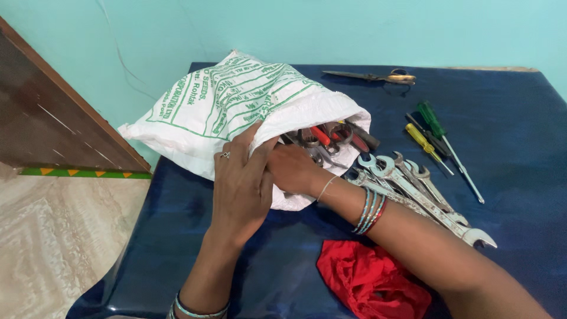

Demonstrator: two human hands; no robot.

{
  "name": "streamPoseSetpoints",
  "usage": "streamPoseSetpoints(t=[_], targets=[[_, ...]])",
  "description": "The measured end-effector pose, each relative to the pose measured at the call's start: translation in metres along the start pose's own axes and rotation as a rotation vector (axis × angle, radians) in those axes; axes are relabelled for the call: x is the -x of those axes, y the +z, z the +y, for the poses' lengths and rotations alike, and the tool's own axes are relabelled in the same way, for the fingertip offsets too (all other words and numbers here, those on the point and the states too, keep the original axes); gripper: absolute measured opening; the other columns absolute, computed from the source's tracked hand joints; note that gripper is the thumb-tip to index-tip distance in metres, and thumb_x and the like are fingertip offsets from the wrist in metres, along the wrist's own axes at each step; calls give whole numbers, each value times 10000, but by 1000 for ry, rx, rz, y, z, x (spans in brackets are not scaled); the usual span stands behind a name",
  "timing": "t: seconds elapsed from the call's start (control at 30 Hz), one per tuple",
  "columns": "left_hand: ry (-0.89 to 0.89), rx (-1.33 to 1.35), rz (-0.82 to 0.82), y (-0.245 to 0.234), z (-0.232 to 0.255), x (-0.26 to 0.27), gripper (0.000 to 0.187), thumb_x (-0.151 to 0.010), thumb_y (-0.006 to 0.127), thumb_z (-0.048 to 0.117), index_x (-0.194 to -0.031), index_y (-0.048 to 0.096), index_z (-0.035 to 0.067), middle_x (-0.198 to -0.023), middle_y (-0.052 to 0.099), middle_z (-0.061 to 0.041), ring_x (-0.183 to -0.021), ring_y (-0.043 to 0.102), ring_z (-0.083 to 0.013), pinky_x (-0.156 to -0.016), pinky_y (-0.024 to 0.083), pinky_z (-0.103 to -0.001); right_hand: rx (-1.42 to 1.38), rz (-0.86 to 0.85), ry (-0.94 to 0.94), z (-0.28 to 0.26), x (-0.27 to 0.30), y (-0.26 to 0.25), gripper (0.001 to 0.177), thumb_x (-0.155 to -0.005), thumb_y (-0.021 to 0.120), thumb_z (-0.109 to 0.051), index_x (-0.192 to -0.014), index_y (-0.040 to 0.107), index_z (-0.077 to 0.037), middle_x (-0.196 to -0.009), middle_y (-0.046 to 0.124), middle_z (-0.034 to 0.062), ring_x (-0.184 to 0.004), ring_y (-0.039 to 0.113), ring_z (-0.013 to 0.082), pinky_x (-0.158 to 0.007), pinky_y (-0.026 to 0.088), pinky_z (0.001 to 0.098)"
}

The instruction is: The person reaches into a bag and removes tools including wrenches, screwdrivers, a hammer, and pliers, placing them on a table.

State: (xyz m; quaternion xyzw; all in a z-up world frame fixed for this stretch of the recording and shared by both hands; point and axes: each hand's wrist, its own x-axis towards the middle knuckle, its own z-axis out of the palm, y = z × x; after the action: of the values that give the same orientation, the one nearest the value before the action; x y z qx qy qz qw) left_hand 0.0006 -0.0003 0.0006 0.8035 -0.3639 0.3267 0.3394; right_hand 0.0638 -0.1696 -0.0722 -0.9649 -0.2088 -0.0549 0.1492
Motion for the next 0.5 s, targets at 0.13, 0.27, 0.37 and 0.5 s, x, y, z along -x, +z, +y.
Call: streamPoseSetpoints(t=[0.13,0.27,0.37,0.5], targets=[[-9,-3,-3,-2,0,0,548,-783,584,-62,-1315,648,54,-1455,548,-173,-1185,587,-376,-957,444,-473,35,134,23,7,7,-20,225,-880,629,-210,-930,697,-1,-922,711,246,-880,679,443,-772,521,554],[3,-15,9,0,0,0,570,-787,580,-74,-1335,637,69,-1467,544,-158,-1213,587,-360,-975,441,-472,175,208,63,13,16,-36,226,-915,613,-198,-1012,679,-4,-902,719,244,-860,713,417,-768,549,536],[6,3,-3,1,0,1,582,-787,583,-75,-1352,627,59,-1473,531,-173,-1205,581,-356,-944,433,-462,153,115,127,6,22,-43,335,-906,612,-214,-1150,612,15,-849,710,248,-809,708,431,-703,542,555],[8,-18,2,3,1,1,583,-784,587,-72,-1347,629,70,-1472,529,-169,-1193,579,-349,-960,431,-465,246,134,99,-3,26,-38,317,-894,588,-169,-1170,609,-14,-830,724,224,-775,717,411,-640,564,529]])
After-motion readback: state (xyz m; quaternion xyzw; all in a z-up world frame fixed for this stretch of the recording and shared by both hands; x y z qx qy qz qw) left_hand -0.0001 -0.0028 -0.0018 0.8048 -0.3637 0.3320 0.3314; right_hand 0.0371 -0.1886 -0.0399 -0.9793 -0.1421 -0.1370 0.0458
